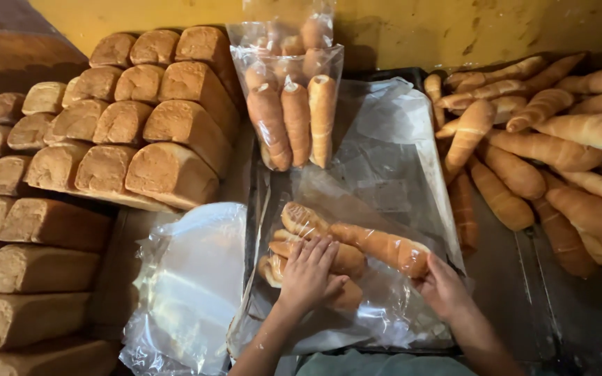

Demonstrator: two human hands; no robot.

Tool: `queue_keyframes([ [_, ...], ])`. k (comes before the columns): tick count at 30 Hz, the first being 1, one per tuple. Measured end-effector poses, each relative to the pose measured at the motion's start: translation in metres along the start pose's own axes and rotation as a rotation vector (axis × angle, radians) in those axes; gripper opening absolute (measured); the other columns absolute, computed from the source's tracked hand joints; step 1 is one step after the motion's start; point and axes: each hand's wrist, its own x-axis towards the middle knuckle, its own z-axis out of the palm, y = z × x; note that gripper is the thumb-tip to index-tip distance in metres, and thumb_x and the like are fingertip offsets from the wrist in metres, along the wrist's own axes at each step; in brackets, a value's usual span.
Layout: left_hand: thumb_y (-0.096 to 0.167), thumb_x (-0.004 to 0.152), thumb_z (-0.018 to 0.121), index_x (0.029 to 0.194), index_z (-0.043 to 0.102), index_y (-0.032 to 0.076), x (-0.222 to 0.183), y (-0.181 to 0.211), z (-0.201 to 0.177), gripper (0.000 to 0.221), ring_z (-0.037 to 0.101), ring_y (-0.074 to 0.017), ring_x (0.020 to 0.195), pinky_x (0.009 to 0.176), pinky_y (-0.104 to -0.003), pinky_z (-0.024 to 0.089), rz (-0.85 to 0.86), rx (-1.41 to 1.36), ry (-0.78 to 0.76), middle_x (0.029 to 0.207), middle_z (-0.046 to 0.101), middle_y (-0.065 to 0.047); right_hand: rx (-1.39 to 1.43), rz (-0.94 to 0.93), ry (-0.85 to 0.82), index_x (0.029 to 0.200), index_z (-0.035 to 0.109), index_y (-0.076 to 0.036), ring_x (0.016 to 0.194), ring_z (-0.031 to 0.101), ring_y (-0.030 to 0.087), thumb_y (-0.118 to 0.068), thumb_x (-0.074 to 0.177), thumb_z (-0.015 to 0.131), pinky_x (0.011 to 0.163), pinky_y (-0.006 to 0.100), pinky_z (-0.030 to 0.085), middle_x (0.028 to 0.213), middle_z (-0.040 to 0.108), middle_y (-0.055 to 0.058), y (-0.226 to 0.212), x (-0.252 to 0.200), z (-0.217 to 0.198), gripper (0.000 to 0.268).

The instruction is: The person places several bread rolls into a plastic bag by hand and then seals the bag.

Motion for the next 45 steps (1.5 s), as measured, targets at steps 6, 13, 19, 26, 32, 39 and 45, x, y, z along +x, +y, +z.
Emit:
queue_keyframes([
  [6,0.053,0.082,0.072,0.14,0.057,0.008,0.0,0.002,-0.002,0.075,0.046,-0.0288,0.14,0.119,-0.052,0.025,-0.002,-0.003,-0.01,0.145,0.056,-0.011,0.482,0.339,0.005,0.136,0.055,-0.004,0.106,0.062,0.016,-0.01,0.092,0.069,0.089,0.034,0.05,0.122,0.065,0.005,0.009,-0.001,0.011,0.046],
  [13,0.051,0.083,0.072,0.138,0.058,0.007,0.0,0.003,-0.005,0.072,0.047,-0.0283,0.139,0.12,-0.051,0.025,0.016,-0.027,0.043,0.144,0.057,-0.01,0.668,0.397,0.124,0.131,0.057,-0.005,0.105,0.065,0.023,-0.028,0.099,0.06,0.09,0.041,0.055,0.119,0.068,0.009,-0.012,0.006,0.033,0.039],
  [19,0.05,0.082,0.073,0.136,0.059,0.007,0.002,0.005,-0.011,0.07,0.047,-0.0296,0.139,0.119,-0.052,0.026,0.006,-0.047,0.061,0.143,0.058,-0.011,0.785,0.541,0.278,0.123,0.06,-0.008,0.107,0.065,0.026,-0.039,0.101,0.056,0.093,0.045,0.058,0.116,0.068,0.009,0.006,0.024,0.059,0.038],
  [26,0.051,0.088,0.069,0.117,0.069,0.01,0.058,0.016,-0.003,0.051,0.049,-0.0302,0.137,0.116,-0.054,0.032,-0.043,-0.003,-0.051,0.138,0.061,-0.012,0.901,0.53,0.195,0.122,0.062,-0.01,0.103,0.063,0.025,-0.037,0.104,0.057,0.091,0.042,0.055,0.113,0.067,0.007,0.05,0.03,0.047,0.032],
  [32,0.06,0.092,0.052,0.122,0.072,0.022,0.146,0.059,0.016,0.052,0.069,-0.0321,0.112,0.093,-0.051,0.054,-0.065,-0.086,-0.609,0.121,0.072,-0.01,0.84,0.553,0.154,0.129,0.059,-0.013,0.11,0.062,0.024,-0.04,0.103,0.052,0.095,0.045,0.05,0.123,0.064,0.006,0.008,0.031,0.06,0.038],
  [39,0.043,0.093,0.047,0.115,0.077,0.023,0.162,0.042,0.059,0.042,0.071,-0.0316,0.105,0.088,-0.047,0.056,-0.1,-0.204,-0.612,0.111,0.076,-0.007,0.831,0.48,0.116,0.137,0.055,-0.008,0.123,0.058,0.026,-0.038,0.103,0.051,0.108,0.044,0.046,0.133,0.062,0.01,-0.01,0.035,0.075,0.045],
  [45,0.038,0.092,0.052,0.104,0.08,0.018,0.163,0.043,0.061,0.036,0.073,-0.0328,0.099,0.085,-0.048,0.056,-0.221,-0.266,-0.477,0.103,0.077,-0.011,0.791,0.493,0.077,0.139,0.054,-0.009,0.115,0.061,0.024,-0.045,0.103,0.05,0.099,0.041,0.05,0.129,0.062,0.009,-0.013,0.047,0.094,0.051],
])
